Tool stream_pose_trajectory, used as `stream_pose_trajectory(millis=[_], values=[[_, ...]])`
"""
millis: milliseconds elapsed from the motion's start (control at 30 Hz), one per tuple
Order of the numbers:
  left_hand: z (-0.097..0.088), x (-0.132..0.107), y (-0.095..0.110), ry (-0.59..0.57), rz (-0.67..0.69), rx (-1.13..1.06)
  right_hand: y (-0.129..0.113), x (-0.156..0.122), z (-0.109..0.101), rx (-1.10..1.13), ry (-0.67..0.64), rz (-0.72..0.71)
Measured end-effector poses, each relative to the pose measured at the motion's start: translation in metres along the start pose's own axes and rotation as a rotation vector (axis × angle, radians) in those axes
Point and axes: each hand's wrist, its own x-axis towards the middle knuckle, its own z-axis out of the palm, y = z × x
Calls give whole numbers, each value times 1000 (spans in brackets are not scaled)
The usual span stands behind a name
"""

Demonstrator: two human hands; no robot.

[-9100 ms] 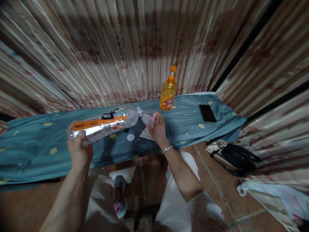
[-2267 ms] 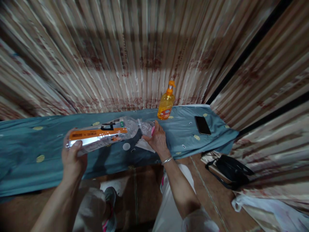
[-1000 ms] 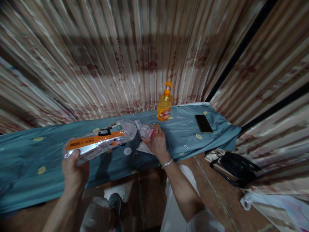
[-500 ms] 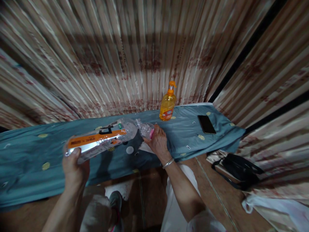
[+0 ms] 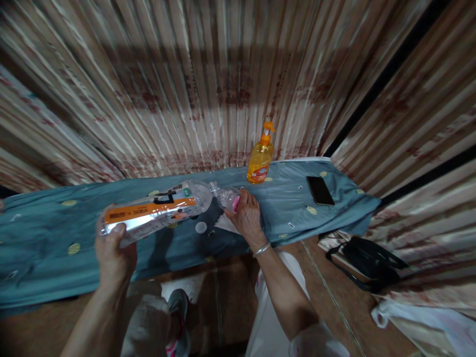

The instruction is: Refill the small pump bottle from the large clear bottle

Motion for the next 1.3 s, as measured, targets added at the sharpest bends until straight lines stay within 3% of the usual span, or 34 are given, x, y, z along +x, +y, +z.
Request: stream_pose_trajectory(millis=[500,800,1300], values=[[6,-1,9,43,-34,-58,0,0,-2,27,-28,5],[2,2,7,-4,7,25,-1,0,-4,34,-32,20],[5,2,7,30,42,2,-1,0,-3,25,-28,23]])
